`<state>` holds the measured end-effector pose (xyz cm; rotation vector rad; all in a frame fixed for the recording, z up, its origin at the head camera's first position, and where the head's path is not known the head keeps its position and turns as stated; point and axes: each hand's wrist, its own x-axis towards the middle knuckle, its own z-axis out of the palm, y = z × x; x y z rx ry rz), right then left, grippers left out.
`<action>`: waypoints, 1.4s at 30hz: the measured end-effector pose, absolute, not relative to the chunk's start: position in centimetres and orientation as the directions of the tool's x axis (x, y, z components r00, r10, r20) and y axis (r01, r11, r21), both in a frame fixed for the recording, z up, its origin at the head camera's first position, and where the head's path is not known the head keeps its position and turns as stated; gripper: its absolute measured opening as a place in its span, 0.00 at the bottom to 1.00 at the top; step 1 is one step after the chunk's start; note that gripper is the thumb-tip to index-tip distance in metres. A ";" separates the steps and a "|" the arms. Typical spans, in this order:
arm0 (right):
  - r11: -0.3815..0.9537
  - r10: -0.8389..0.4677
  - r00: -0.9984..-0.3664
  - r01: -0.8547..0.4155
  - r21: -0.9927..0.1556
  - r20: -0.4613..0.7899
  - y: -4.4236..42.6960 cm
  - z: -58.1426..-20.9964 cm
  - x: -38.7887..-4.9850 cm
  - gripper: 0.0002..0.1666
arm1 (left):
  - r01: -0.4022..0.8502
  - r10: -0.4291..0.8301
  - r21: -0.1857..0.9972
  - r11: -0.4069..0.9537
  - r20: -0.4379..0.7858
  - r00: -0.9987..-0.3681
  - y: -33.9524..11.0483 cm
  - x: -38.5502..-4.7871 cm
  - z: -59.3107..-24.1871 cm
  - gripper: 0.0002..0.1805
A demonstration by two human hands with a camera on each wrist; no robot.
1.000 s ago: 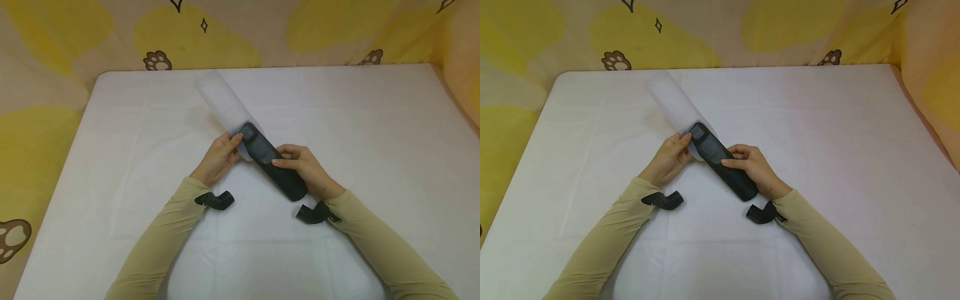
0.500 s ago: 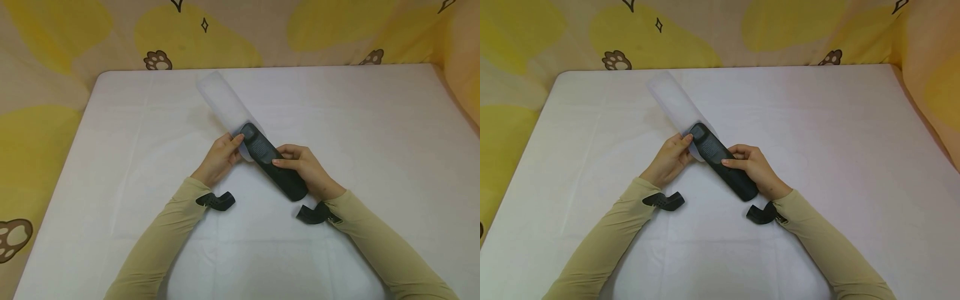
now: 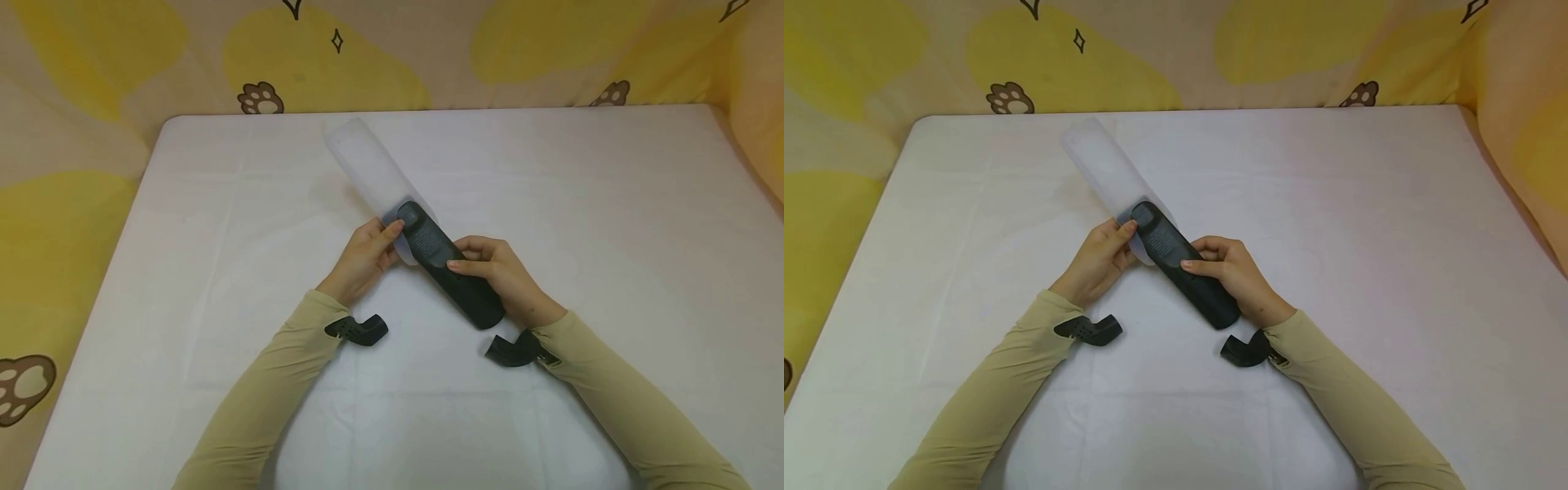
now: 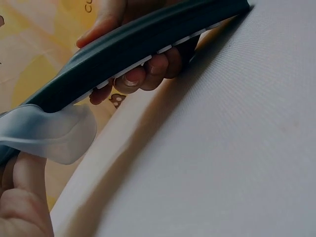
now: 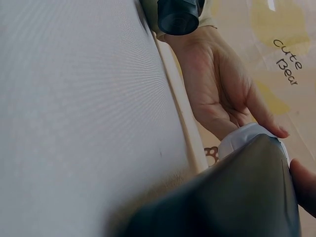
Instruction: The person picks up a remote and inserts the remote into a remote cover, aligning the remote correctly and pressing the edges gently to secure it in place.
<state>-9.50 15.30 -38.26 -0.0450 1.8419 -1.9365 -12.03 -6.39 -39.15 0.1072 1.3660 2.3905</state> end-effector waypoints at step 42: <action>-0.015 -0.334 -0.899 0.306 -0.952 -0.284 14.8 -38.2 -9.4 0.11 | -0.318 0.367 0.852 -0.415 -0.163 -0.916 -6.3 -12.1 -38.7 0.18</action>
